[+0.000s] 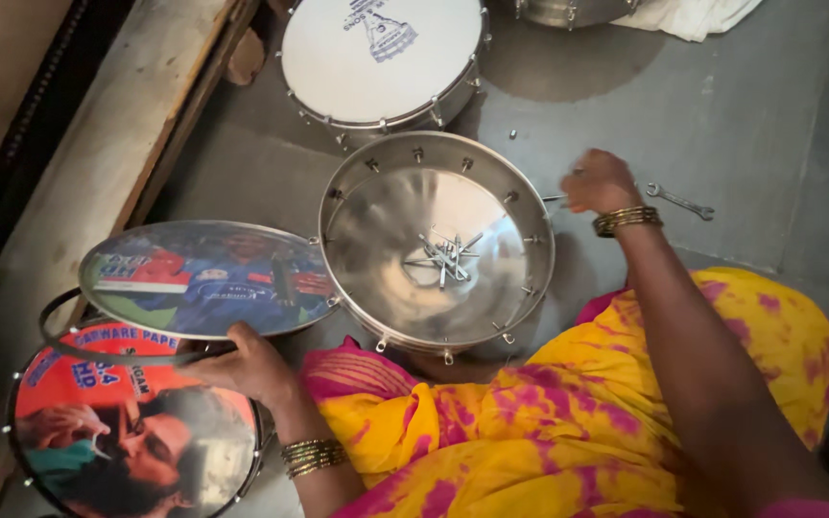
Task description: The person disassembles a small drum by removing bolts with a wrench, takes off the drum head, and then begins reassembling another drum by placing the head on the shell and tightening the bolts by hand and with a wrench.
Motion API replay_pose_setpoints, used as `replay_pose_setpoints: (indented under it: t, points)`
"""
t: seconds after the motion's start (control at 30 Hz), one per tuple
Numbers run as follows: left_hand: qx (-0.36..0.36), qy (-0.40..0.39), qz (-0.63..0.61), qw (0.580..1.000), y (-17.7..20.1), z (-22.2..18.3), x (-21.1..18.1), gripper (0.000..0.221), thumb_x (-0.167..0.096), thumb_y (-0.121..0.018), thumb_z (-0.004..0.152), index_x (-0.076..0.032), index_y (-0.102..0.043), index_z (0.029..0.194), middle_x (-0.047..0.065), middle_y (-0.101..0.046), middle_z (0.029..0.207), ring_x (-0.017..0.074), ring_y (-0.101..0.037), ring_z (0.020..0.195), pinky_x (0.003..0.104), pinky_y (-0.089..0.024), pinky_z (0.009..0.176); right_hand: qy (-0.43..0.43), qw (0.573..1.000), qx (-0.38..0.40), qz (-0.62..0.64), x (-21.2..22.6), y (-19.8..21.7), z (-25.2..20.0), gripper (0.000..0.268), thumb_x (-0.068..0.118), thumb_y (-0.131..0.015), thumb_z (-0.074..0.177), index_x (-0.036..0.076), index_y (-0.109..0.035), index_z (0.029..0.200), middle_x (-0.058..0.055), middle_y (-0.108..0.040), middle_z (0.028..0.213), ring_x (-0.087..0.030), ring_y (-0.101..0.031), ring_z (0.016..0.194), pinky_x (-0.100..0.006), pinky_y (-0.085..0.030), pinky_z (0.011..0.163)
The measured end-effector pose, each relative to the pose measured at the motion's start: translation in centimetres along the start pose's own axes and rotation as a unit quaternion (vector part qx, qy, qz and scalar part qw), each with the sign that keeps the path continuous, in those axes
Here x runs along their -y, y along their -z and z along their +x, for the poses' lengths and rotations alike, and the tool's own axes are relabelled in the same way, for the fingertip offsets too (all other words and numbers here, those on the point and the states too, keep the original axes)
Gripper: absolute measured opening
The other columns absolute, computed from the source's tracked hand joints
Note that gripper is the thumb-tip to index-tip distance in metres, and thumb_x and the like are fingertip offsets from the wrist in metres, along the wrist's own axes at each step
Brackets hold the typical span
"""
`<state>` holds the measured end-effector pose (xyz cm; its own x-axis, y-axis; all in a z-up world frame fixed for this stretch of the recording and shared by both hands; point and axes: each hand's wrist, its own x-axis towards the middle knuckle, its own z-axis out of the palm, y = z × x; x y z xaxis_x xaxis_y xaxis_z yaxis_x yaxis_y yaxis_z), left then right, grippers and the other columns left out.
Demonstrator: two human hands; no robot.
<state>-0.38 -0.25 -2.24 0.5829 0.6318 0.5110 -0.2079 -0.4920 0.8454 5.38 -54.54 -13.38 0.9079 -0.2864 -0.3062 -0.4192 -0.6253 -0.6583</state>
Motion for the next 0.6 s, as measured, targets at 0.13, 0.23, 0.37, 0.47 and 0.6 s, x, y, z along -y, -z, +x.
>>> replay_pose_setpoints:
  t: [0.13, 0.23, 0.37, 0.47, 0.6]
  points:
    - [-0.006, 0.007, 0.056, 0.998, -0.3, 0.1, -0.2, 0.041, -0.002, -0.056, 0.091, 0.006, -0.041, 0.128, 0.021, -0.05, 0.125, 0.0288, -0.055, 0.111, 0.04, -0.051, 0.105, 0.068, 0.983, 0.073, 0.157, 6.3, -4.7, -2.4, 0.028, 0.025, -0.07, 0.082, 0.001, -0.065, 0.096, -0.021, -0.074, 0.084, -0.022, -0.071, 0.065, -0.039, -0.057, 0.059]
    - [-0.008, 0.006, 0.08, 0.997, -0.3, 0.1, -0.1, 0.041, -0.003, -0.059, 0.093, 0.008, -0.042, 0.128, 0.022, -0.053, 0.124, 0.0296, -0.057, 0.111, 0.041, -0.051, 0.104, 0.249, 0.968, 0.036, -0.018, 9.5, -9.5, -4.6, 0.028, 0.026, -0.072, 0.082, 0.002, -0.066, 0.095, -0.022, -0.073, 0.093, -0.037, -0.071, 0.085, -0.046, -0.056, 0.076]
    - [-0.01, -0.025, 0.075, 0.997, 0.0, -0.1, 0.0, 0.049, -0.002, -0.059, 0.092, 0.009, -0.038, 0.135, 0.023, -0.051, 0.13, 0.0309, -0.056, 0.116, 0.042, -0.051, 0.108, 0.175, 0.973, 0.107, -0.11, 12.1, -13.9, -5.8, 0.025, 0.019, -0.067, 0.082, 0.005, -0.066, 0.102, -0.022, -0.073, 0.098, -0.04, -0.07, 0.097, -0.048, -0.054, 0.086]
    - [-0.003, -0.012, 0.021, 1.0, -0.4, 0.1, 0.1, 0.052, -0.003, -0.057, 0.091, 0.009, -0.036, 0.137, 0.023, -0.051, 0.132, 0.0294, -0.059, 0.117, 0.04, -0.054, 0.107, 0.215, 0.966, 0.117, -0.088, 11.6, -13.7, -3.7, 0.037, 0.033, -0.075, 0.08, 0.009, -0.068, 0.107, -0.018, -0.073, 0.099, -0.038, -0.069, 0.094, -0.048, -0.053, 0.084]
    - [-0.006, 0.001, -0.047, 0.999, -0.9, 0.2, 0.3, 0.054, -0.003, -0.055, 0.091, 0.007, -0.036, 0.14, 0.022, -0.051, 0.135, 0.0281, -0.06, 0.119, 0.038, -0.055, 0.107, 0.267, 0.96, -0.061, 0.054, 7.4, -8.3, 3.6, 0.009, 0.018, -0.071, 0.093, 0.012, -0.076, 0.097, -0.011, -0.074, 0.094, -0.026, -0.072, 0.082, -0.037, -0.056, 0.074]
